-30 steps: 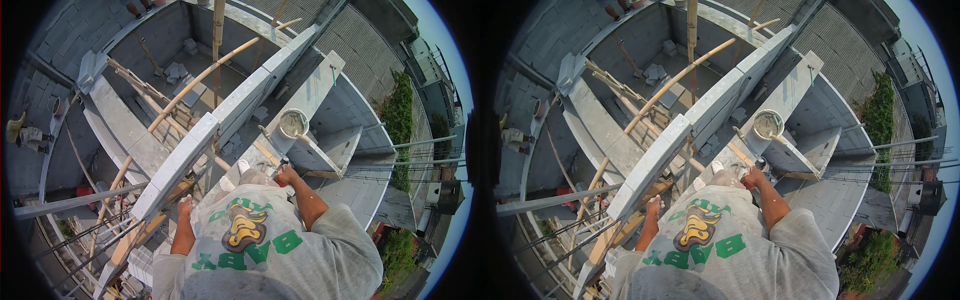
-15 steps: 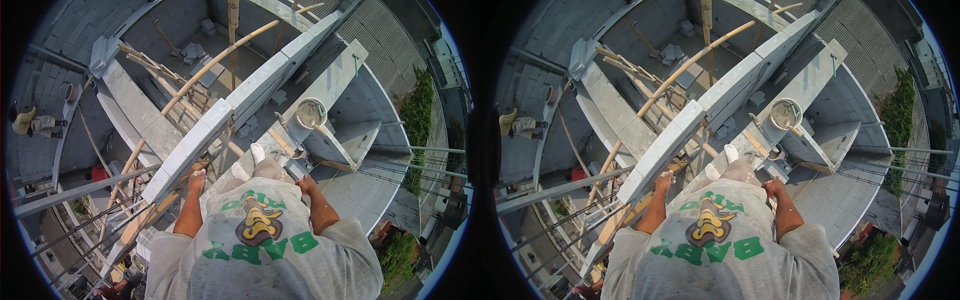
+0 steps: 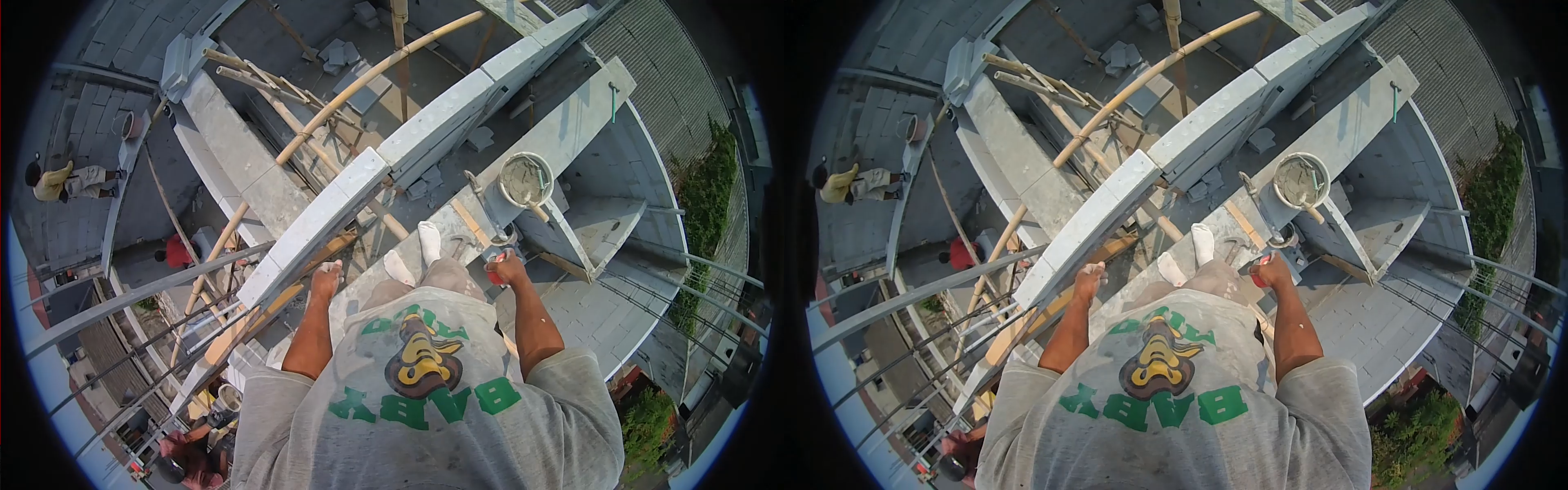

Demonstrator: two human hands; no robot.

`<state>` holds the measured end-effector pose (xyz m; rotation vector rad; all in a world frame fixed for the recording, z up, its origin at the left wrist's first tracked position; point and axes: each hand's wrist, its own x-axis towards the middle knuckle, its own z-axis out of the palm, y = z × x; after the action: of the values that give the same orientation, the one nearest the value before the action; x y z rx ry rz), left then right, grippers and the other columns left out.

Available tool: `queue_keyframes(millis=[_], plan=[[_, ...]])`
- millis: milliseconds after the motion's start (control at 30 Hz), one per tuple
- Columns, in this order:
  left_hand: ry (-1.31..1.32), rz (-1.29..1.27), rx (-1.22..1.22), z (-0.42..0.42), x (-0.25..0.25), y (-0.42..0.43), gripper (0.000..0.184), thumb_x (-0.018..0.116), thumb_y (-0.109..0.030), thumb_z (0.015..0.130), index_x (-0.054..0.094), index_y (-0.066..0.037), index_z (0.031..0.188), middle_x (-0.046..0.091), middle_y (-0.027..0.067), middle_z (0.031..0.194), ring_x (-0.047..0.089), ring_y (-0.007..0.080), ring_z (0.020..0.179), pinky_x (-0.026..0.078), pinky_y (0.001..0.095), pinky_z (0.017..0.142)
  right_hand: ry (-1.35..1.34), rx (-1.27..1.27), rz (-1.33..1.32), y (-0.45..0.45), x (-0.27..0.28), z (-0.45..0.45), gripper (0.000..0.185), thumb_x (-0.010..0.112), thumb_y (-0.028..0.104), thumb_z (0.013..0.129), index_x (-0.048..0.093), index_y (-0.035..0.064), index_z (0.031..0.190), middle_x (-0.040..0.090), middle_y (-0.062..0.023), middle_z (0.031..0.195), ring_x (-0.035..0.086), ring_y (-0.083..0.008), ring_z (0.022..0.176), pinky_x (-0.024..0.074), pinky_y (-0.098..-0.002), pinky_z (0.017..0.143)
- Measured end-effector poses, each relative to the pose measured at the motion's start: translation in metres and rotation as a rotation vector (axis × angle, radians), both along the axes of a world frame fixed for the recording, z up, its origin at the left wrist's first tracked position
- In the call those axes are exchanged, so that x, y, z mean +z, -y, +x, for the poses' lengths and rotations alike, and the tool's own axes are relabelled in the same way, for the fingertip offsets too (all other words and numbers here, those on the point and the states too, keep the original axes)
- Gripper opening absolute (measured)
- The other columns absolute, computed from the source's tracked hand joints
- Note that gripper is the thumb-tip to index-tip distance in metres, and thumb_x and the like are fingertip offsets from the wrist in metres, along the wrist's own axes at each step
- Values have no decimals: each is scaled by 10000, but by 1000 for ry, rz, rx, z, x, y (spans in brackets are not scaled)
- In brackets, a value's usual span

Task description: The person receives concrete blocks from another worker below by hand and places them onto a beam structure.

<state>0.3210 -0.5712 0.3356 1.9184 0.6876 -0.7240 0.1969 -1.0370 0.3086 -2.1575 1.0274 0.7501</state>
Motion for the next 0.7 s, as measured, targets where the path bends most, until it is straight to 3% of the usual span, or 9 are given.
queue_keyframes(millis=[100, 200, 233, 433, 700], plan=[[89, 18, -27, -3, -35, 0, 319, 603, -343, 858, 629, -31, 795, 624, 38, 701, 564, 139, 634, 441, 293, 618, -104, 71, 32, 17, -6, 9, 784, 750, 423, 556, 465, -56, 1108, 586, -243, 1037, 589, -359, 986, 471, -373, 812], [44, -10, 67, -3, -11, 25, 329, 603, -348, 856, 629, -32, 768, 622, 44, 685, 565, 141, 635, 441, 297, 617, -140, 205, -29, 31, -31, 3, 781, 742, 439, 558, 463, -61, 1089, 584, -247, 1027, 585, -373, 991, 469, -380, 809], [49, -17, 76, -5, -11, 25, 332, 601, -349, 857, 629, -32, 763, 621, 45, 682, 566, 143, 634, 441, 299, 616, -157, 148, 13, 28, -2, 13, 770, 738, 453, 563, 468, -61, 1069, 585, -249, 1017, 583, -382, 986, 470, -385, 807], [0, 59, 48, -40, -39, 6, 338, 599, -353, 851, 636, -27, 768, 633, 71, 692, 589, 176, 652, 450, 318, 636, -180, 183, 14, 35, 3, 24, 795, 747, 466, 554, 460, -59, 1078, 583, -256, 1026, 585, -379, 982, 474, -385, 809], [33, 108, 37, -51, -52, -11, 349, 605, -370, 834, 642, -26, 784, 642, 88, 705, 600, 201, 682, 451, 339, 664, -151, 233, 57, 32, -21, 42, 953, 758, 453, 560, 373, -90, 1242, 572, -249, 1093, 571, -334, 1030, 460, -346, 858]])
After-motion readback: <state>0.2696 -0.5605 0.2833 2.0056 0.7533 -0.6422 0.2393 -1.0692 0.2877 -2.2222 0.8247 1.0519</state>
